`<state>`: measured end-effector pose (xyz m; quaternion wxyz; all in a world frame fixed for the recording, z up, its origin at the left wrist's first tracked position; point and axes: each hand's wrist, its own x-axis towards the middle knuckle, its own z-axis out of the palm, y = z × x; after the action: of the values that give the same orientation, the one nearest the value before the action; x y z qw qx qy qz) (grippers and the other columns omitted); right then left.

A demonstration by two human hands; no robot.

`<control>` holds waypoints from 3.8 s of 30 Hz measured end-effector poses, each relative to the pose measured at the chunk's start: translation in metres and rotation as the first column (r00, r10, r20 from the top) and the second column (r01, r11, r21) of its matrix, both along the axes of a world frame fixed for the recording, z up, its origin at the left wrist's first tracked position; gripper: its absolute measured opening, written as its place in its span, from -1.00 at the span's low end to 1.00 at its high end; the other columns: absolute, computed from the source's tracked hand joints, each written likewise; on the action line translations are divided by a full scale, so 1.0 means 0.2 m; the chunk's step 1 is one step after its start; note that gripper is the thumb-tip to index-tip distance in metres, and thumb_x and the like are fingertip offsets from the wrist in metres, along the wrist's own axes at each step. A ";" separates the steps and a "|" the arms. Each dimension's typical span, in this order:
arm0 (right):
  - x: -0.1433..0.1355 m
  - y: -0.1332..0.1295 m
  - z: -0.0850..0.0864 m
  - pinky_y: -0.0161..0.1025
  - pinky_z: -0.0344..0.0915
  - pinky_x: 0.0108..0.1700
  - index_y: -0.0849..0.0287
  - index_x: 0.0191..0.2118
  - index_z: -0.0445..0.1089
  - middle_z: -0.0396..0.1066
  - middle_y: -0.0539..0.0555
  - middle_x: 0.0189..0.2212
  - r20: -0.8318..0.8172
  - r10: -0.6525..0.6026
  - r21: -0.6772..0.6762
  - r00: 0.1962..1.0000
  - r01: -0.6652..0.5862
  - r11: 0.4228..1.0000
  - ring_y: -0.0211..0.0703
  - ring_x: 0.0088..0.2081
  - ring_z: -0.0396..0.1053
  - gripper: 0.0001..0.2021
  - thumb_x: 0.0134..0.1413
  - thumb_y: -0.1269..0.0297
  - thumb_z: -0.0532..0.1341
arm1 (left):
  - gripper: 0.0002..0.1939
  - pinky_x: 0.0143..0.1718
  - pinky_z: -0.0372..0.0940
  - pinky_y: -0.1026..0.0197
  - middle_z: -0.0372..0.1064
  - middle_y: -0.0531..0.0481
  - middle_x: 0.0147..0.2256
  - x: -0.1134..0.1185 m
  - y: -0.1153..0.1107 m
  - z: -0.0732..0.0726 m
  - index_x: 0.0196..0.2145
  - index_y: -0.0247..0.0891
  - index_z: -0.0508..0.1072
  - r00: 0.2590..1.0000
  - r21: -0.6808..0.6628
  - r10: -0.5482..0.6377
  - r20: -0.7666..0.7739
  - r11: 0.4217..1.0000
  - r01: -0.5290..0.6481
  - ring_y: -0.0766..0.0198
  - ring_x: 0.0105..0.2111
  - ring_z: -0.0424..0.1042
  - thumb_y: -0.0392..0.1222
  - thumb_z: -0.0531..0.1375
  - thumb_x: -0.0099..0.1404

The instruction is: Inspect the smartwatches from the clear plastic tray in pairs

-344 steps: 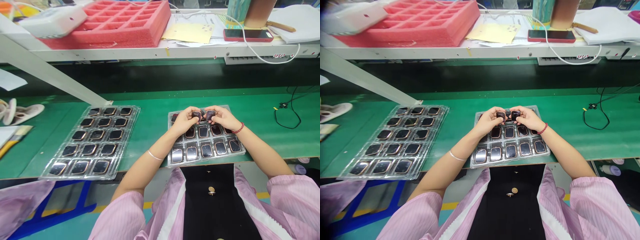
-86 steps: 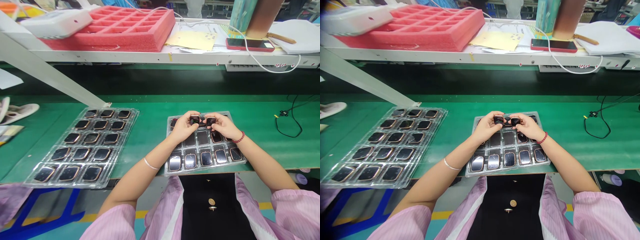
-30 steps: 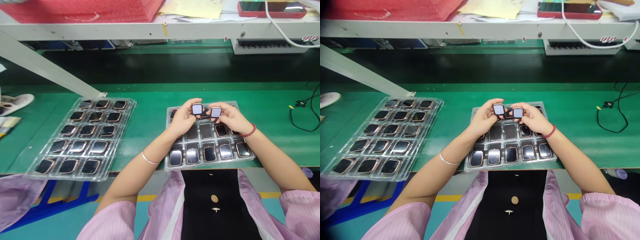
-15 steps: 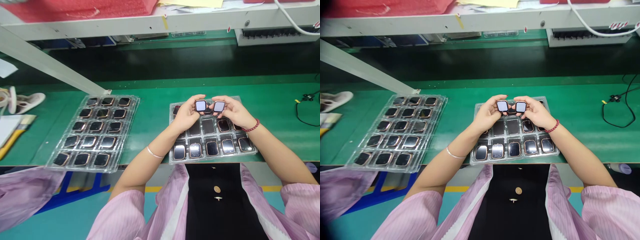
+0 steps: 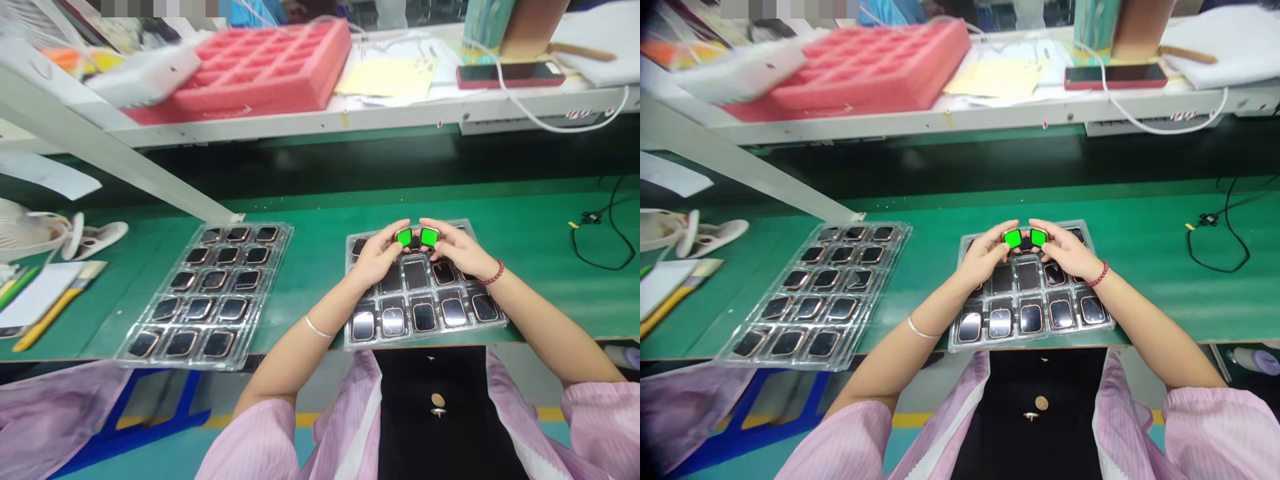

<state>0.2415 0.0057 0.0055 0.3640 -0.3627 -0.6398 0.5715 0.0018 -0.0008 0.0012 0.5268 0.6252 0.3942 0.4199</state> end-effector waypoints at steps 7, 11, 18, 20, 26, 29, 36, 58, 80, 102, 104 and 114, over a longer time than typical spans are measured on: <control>0.01 0.02 -0.04 -0.17 0.60 -0.20 0.13 0.36 0.34 0.48 0.20 0.03 -0.037 0.009 -0.032 0.999 -0.011 0.999 -0.13 -0.18 0.54 -0.37 0.22 0.11 0.37 | -0.34 -0.22 0.46 0.15 0.55 -0.17 -0.01 0.00 0.01 -0.01 0.29 -0.22 0.45 0.997 -0.002 -0.083 0.010 0.997 0.083 0.24 -0.30 0.51 0.08 0.32 0.31; 0.01 0.02 -0.04 -0.15 0.59 -0.20 0.17 0.26 0.42 0.51 0.16 -0.16 -0.003 0.018 -0.038 1.000 -0.018 0.999 -0.12 -0.25 0.53 -0.43 0.19 0.09 0.39 | -0.34 -0.35 0.38 0.24 0.54 -0.13 -0.08 0.00 0.01 0.00 0.31 -0.17 0.44 0.996 -0.053 -0.087 -0.002 0.995 0.087 0.26 -0.33 0.49 0.11 0.29 0.33; -0.01 0.02 -0.03 -0.18 0.54 -0.32 0.17 0.15 0.48 0.49 0.14 -0.16 -0.026 0.029 0.007 0.999 -0.029 1.000 -0.24 -0.41 0.40 -0.48 0.15 0.03 0.42 | -0.28 -0.25 0.44 0.15 0.51 -0.16 -0.10 0.01 0.00 -0.01 0.29 -0.21 0.47 0.995 -0.014 -0.104 0.010 0.994 0.104 0.25 -0.32 0.46 0.19 0.32 0.29; -0.01 0.01 -0.03 -0.22 0.52 -0.36 0.16 0.12 0.49 0.48 0.16 -0.11 -0.019 0.025 0.016 1.000 -0.025 1.000 -0.26 -0.41 0.38 -0.49 0.13 0.02 0.42 | -0.29 -0.24 0.45 0.13 0.51 -0.16 -0.13 0.01 0.00 -0.03 0.31 -0.24 0.45 0.996 0.021 -0.080 -0.026 0.997 0.080 0.25 -0.35 0.44 0.16 0.31 0.31; -0.03 0.01 -0.03 -0.25 0.47 -0.38 0.17 0.13 0.45 0.47 0.14 -0.12 0.001 0.032 -0.013 1.000 -0.032 0.999 -0.31 -0.45 0.34 -0.50 0.12 0.08 0.42 | -0.39 -0.28 0.40 0.18 0.51 -0.19 -0.09 0.00 0.01 -0.04 0.29 -0.28 0.42 0.989 0.090 -0.005 -0.151 0.996 0.019 0.31 -0.40 0.38 0.02 0.26 0.36; -0.03 0.00 -0.02 -0.27 0.43 -0.39 0.17 0.11 0.44 0.47 0.15 -0.09 0.011 0.036 -0.008 0.999 -0.036 0.999 -0.30 -0.45 0.33 -0.50 0.11 0.07 0.41 | -0.38 -0.30 0.38 0.20 0.51 -0.17 -0.13 -0.01 0.01 -0.04 0.28 -0.29 0.42 0.989 0.087 -0.005 -0.147 0.996 0.018 0.31 -0.40 0.37 0.02 0.27 0.35; -0.03 0.00 -0.01 -0.28 0.37 -0.38 0.19 0.07 0.42 0.43 0.07 -0.22 0.043 0.054 0.016 0.998 -0.054 0.998 -0.34 -0.49 0.26 -0.56 0.12 0.12 0.39 | -0.38 -0.38 0.30 0.27 0.51 -0.15 -0.11 0.00 0.02 -0.03 0.25 -0.30 0.44 0.986 0.093 -0.005 -0.164 0.995 0.021 0.37 -0.46 0.33 0.03 0.28 0.32; 0.01 0.04 -0.03 -0.22 0.57 -0.24 0.16 0.23 0.36 0.52 0.14 -0.10 -0.043 0.058 -0.065 0.997 -0.061 0.996 -0.17 -0.29 0.57 -0.47 0.19 0.15 0.37 | -0.42 -0.24 0.44 0.20 0.52 -0.25 0.04 0.01 0.03 -0.02 0.25 -0.35 0.40 1.000 -0.081 0.000 -0.030 0.997 -0.002 0.19 -0.24 0.57 -0.01 0.22 0.36; -0.09 -0.06 0.04 0.26 0.26 0.25 0.14 -0.26 0.61 0.55 0.20 0.05 0.474 -0.190 0.614 0.860 -0.168 0.771 0.21 0.15 0.40 -0.85 0.27 0.27 0.28 | -0.75 0.01 0.35 -0.05 0.55 -0.17 -0.12 -0.07 -0.15 0.20 -0.29 -0.30 0.58 0.594 0.271 0.146 -0.791 0.954 0.127 -0.02 -0.05 0.45 -0.15 0.13 0.41; -0.15 -0.26 0.17 0.18 0.37 0.17 0.22 0.24 0.51 0.39 0.32 0.21 0.787 -0.175 0.567 0.591 -0.581 0.584 0.24 0.18 0.29 -0.53 0.35 0.53 0.06 | -0.66 0.39 0.10 -0.21 0.49 -0.10 0.07 -0.04 0.01 0.26 -0.06 -0.27 0.60 0.846 0.361 0.114 -0.521 0.928 0.097 -0.03 0.18 0.37 -0.36 0.12 0.28; -0.25 -0.24 0.15 0.25 0.31 0.23 0.26 0.23 0.52 0.34 0.35 0.27 0.800 -0.163 0.558 0.578 -0.615 0.557 0.29 0.23 0.24 -0.53 0.31 0.56 0.08 | -0.66 0.38 0.12 -0.20 0.49 -0.10 0.07 -0.09 -0.01 0.25 -0.07 -0.28 0.60 0.834 0.356 0.143 -0.533 0.932 0.067 -0.04 0.17 0.38 -0.36 0.13 0.28; 0.10 -0.16 0.24 0.19 0.43 0.07 0.21 -0.17 0.60 0.53 0.26 -0.07 0.767 -0.250 0.582 0.590 -0.477 0.659 0.23 0.00 0.41 -0.73 0.35 0.39 0.11 | -0.72 0.33 0.16 -0.18 0.52 -0.11 0.04 -0.04 0.00 0.22 -0.10 -0.25 0.62 0.808 0.351 0.092 -0.583 0.925 0.148 -0.04 0.13 0.40 -0.31 0.17 0.30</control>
<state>0.2608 -0.0261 0.0541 0.1096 -0.3495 -0.9287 0.0573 -0.0054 -0.0008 0.0454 0.2536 0.8199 0.4394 0.2654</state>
